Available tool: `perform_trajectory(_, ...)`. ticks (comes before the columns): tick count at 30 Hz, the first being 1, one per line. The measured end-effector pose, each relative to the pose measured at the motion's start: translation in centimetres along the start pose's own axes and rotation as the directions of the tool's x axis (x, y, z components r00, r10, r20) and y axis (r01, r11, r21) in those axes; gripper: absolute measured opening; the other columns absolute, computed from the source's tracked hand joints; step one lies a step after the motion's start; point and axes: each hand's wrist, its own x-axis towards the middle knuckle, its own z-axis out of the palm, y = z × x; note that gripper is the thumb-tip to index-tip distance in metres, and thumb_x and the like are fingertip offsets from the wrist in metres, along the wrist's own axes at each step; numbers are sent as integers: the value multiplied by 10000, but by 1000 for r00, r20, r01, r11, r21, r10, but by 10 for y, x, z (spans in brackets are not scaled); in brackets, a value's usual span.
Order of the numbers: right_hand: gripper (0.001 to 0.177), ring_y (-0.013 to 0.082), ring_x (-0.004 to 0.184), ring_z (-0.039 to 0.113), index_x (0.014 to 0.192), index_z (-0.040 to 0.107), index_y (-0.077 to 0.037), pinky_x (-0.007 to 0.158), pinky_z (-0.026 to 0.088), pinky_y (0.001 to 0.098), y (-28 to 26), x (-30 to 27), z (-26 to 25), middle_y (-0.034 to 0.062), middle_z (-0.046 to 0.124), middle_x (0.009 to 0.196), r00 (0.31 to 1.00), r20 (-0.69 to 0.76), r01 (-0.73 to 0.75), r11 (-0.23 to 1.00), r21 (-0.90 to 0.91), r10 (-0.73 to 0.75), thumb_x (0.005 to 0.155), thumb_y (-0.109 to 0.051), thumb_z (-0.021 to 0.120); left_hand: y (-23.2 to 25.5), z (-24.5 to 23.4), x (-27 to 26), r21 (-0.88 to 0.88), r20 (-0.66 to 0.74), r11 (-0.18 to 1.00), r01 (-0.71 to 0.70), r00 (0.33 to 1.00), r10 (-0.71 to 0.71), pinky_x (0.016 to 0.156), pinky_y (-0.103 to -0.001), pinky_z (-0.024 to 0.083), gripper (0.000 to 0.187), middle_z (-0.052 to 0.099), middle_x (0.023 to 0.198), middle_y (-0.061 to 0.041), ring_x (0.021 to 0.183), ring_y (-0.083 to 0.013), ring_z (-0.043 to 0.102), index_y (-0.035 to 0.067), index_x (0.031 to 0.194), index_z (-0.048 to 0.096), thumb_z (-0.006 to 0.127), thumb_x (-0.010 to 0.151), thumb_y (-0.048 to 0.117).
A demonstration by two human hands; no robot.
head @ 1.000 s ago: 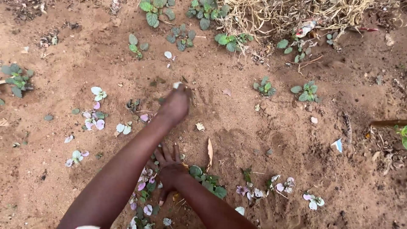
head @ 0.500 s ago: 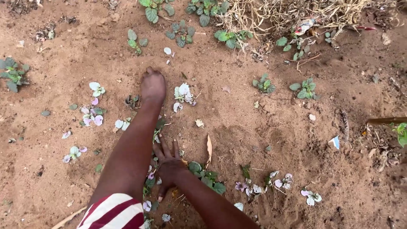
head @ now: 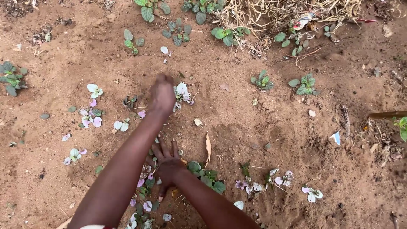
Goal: The person weeds a garden patch by hand, pulling small green plants and dry leaves from the soil. They gather the removed vegetation into a pile on the ground while moving between different spots in the garden.
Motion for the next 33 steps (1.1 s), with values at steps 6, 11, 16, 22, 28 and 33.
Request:
perform_trajectory(6,1188,482,1555,-161,1427,531,-90,1164,-187,709,1,4,-1,281,40,1691,999,40,-1,1000,-19,2,436,-633,900,11,4,-42,327,468,890,-317,873,139,1198,-565,352,474,418,1565,3,1378,-314,408,254,1395,603,579,955,78)
perform_trajectory(11,1558,413,1521,-292,1638,46,-292,1163,-146,698,2,-3,-8,164,-192,1705,999,44,-23,999,35,21,428,-603,976,-19,-31,-68,286,461,897,-336,869,178,839,-321,625,210,765,1003,-63,789,-184,715,107,1148,726,652,981,210)
perform_trajectory(16,1452,425,1527,-303,1590,303,-125,1155,-184,701,2,3,1,195,-62,1717,999,13,-40,999,-14,40,394,-633,950,-110,-47,-105,673,411,706,-221,905,-109,1201,-647,356,1006,232,1689,104,1500,-317,337,325,1580,306,884,757,346)
perform_trajectory(22,696,440,1539,-251,1083,795,-173,1205,-155,663,-2,-17,-8,169,-35,1719,999,-30,-38,999,21,39,586,-658,849,-113,-39,-126,755,357,609,-244,931,-70,1204,-569,331,613,423,1569,53,1527,-343,293,356,1564,421,487,976,196)
perform_trajectory(28,597,166,831,717,1150,770,-208,781,565,302,130,28,-24,43,786,973,906,-200,416,693,589,-373,632,-406,992,-176,3,-104,797,273,575,-185,959,-70,1195,-539,237,639,445,1586,51,1569,-324,191,347,1569,415,532,956,209)
perform_trajectory(33,375,350,1303,561,1293,678,-282,1038,486,571,226,-94,-139,26,577,1431,900,-373,-189,973,135,226,935,-396,685,-197,25,-94,831,249,518,-200,968,-26,1184,-550,249,609,445,1605,0,1553,-337,222,260,1564,451,550,976,383)
